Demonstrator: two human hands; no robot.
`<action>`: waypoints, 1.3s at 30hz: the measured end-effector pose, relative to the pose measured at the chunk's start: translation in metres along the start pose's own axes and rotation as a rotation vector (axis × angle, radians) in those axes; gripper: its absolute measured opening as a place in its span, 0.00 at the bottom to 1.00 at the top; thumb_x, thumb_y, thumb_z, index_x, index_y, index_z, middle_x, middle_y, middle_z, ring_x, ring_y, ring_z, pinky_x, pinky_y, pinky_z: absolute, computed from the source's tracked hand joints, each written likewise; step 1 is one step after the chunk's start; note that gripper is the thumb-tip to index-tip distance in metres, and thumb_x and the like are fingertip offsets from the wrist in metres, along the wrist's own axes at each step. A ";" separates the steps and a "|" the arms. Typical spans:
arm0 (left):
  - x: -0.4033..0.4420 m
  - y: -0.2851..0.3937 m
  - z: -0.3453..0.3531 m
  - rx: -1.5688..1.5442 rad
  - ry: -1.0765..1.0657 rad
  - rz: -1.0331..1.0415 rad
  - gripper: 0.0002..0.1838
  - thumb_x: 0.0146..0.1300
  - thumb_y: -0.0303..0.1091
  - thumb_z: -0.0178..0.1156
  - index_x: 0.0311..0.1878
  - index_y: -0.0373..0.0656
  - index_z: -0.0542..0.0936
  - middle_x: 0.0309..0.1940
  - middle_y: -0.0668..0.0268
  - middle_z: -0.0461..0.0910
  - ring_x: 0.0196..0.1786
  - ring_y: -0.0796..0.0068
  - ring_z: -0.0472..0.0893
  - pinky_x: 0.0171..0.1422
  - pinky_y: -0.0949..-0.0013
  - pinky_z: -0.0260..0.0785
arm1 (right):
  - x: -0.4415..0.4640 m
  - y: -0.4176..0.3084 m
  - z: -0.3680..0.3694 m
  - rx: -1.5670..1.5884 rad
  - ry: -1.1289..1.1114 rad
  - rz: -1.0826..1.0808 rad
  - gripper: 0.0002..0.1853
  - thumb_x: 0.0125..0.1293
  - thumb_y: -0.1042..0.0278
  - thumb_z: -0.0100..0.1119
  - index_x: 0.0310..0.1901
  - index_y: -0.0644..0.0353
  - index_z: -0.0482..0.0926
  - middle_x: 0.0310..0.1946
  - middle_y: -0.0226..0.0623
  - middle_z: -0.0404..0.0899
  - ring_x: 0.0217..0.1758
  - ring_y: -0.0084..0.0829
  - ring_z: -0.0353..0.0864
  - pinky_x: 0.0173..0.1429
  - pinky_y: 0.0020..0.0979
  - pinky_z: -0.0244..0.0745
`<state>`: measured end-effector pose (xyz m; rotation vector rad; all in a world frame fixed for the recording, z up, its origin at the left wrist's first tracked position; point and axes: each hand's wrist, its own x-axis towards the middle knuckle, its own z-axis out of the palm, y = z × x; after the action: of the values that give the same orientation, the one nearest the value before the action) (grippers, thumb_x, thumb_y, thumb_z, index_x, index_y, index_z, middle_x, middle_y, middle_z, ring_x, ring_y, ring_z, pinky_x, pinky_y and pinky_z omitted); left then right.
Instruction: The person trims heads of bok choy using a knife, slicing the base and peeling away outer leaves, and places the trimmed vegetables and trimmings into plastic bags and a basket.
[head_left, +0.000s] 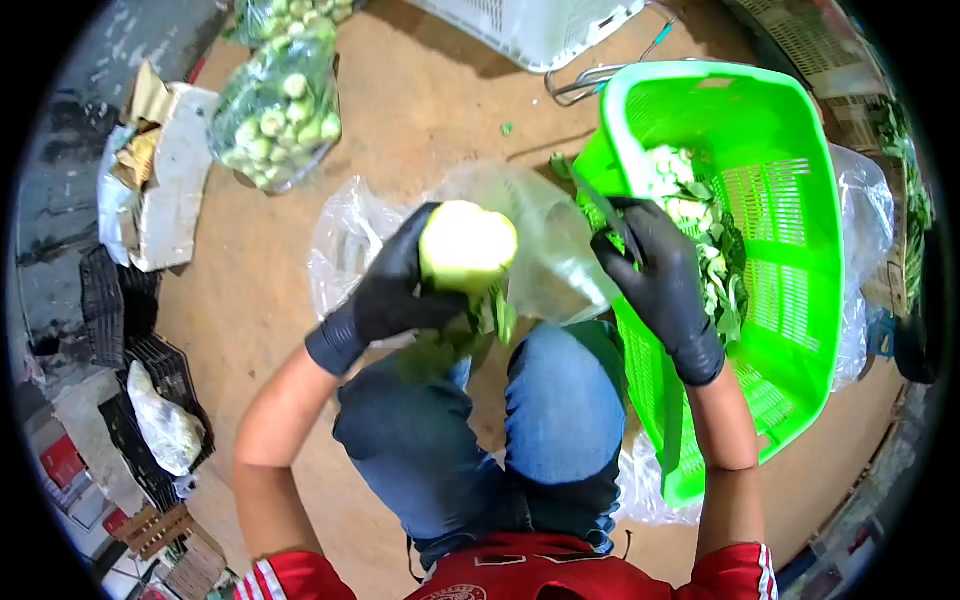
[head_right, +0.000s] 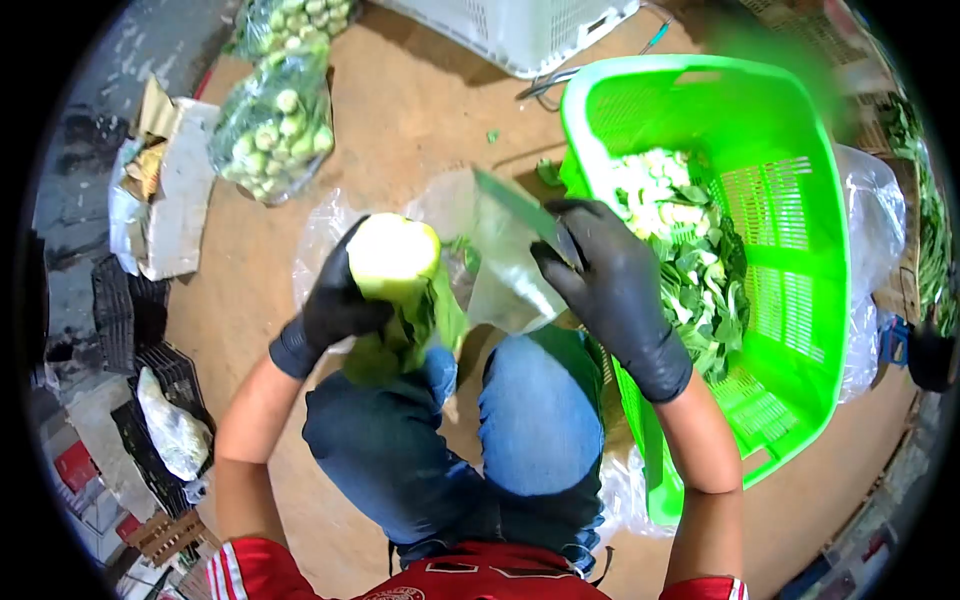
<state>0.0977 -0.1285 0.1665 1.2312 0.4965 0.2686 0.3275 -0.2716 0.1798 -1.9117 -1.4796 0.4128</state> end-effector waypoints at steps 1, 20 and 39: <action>0.000 0.017 0.021 -0.003 0.013 -0.031 0.39 0.41 0.31 0.72 0.58 0.39 0.65 0.52 0.64 0.71 0.55 0.74 0.70 0.60 0.68 0.63 | -0.012 -0.002 -0.017 -0.051 -0.032 -0.007 0.09 0.48 0.70 0.62 0.30 0.62 0.73 0.26 0.42 0.74 0.29 0.43 0.76 0.31 0.32 0.72; 0.041 0.015 0.283 0.272 -0.140 0.115 0.42 0.40 0.34 0.74 0.59 0.36 0.63 0.48 0.61 0.74 0.51 0.71 0.74 0.58 0.67 0.66 | -0.180 0.159 -0.117 -0.029 0.079 0.721 0.13 0.56 0.62 0.58 0.32 0.66 0.78 0.21 0.50 0.77 0.23 0.43 0.76 0.31 0.40 0.69; 0.079 0.005 0.270 0.184 -0.539 -0.190 0.27 0.60 0.40 0.60 0.59 0.35 0.67 0.46 0.65 0.75 0.48 0.79 0.73 0.53 0.73 0.66 | -0.170 0.055 -0.198 0.685 -0.214 0.556 0.21 0.54 0.64 0.58 0.46 0.69 0.75 0.32 0.29 0.77 0.31 0.16 0.73 0.36 0.22 0.70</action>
<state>0.3010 -0.3148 0.2204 1.3612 0.1674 -0.2740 0.4378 -0.5013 0.2602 -1.6944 -0.7332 1.2313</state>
